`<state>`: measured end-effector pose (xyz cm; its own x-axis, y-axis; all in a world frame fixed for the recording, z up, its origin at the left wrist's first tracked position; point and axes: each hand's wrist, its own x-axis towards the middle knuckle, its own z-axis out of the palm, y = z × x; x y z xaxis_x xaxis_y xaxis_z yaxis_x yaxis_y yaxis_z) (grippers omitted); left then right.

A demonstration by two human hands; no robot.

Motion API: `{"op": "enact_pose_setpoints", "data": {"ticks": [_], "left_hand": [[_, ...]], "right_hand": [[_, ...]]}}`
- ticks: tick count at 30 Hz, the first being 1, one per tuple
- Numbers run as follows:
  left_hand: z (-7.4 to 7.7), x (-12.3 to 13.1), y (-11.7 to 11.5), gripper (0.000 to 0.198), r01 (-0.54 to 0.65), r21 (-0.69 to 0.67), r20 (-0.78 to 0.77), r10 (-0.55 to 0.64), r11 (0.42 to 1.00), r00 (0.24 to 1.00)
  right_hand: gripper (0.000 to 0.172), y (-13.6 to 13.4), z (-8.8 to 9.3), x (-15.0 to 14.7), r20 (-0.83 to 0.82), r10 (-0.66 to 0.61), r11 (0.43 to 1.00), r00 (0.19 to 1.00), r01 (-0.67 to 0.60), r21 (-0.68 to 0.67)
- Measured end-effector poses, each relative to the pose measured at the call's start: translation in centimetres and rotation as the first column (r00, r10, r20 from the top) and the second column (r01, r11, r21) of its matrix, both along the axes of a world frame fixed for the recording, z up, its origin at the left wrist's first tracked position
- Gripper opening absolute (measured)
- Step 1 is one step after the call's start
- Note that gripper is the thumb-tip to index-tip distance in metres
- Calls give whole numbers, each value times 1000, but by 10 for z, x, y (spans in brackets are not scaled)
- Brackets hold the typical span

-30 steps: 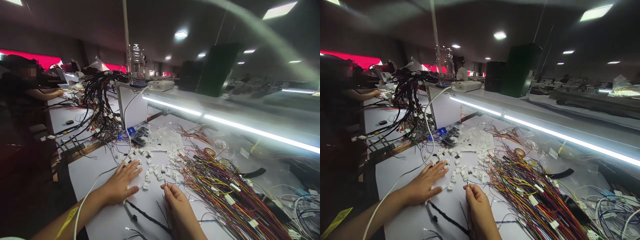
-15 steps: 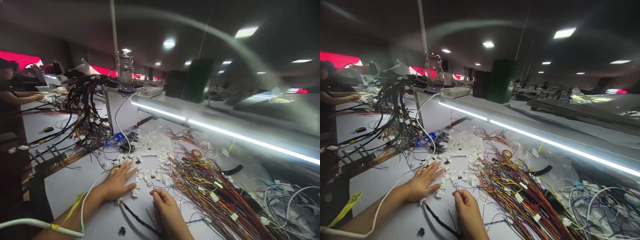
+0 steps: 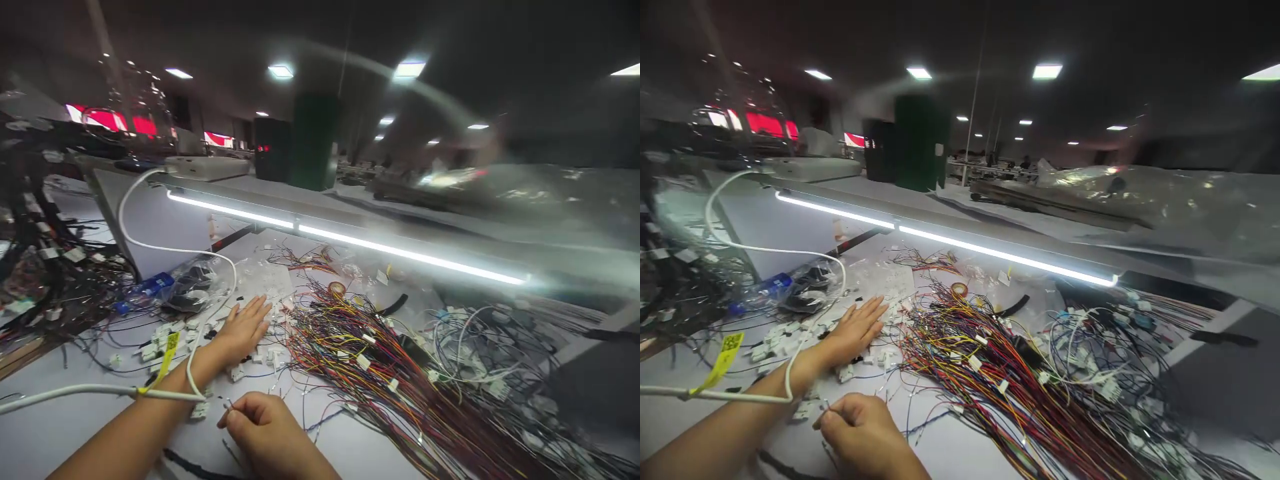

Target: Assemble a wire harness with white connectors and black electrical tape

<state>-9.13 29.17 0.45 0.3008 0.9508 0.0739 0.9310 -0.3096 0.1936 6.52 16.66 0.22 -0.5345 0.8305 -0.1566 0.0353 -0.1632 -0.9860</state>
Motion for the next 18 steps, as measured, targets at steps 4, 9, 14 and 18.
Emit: {"op": "enact_pose_setpoints", "data": {"ticks": [4, 9, 14, 18], "left_hand": [[-15, 8, 34, 58, 25, -53, -14, -26, 998, 1000], [-31, 1, 47, 61, 7, -81, -56, -11, 997, 998], [-25, -6, 28, 63, -33, -25, -112, 30, 999, 993], [-12, -8, 5, 59, -100, 110, -68, 108, 989, 992]], "right_hand": [[27, -1, 0, 7, 45, 62, 997, 997, -63, 38], [32, -1, 5, 13, 149, 86, 994, 985, -95, 57], [37, 0, 6, 15, 224, 112, 989, 968, -130, 64], [34, 2, -1, 10, 194, 102, 988, 976, -123, 97]]}}
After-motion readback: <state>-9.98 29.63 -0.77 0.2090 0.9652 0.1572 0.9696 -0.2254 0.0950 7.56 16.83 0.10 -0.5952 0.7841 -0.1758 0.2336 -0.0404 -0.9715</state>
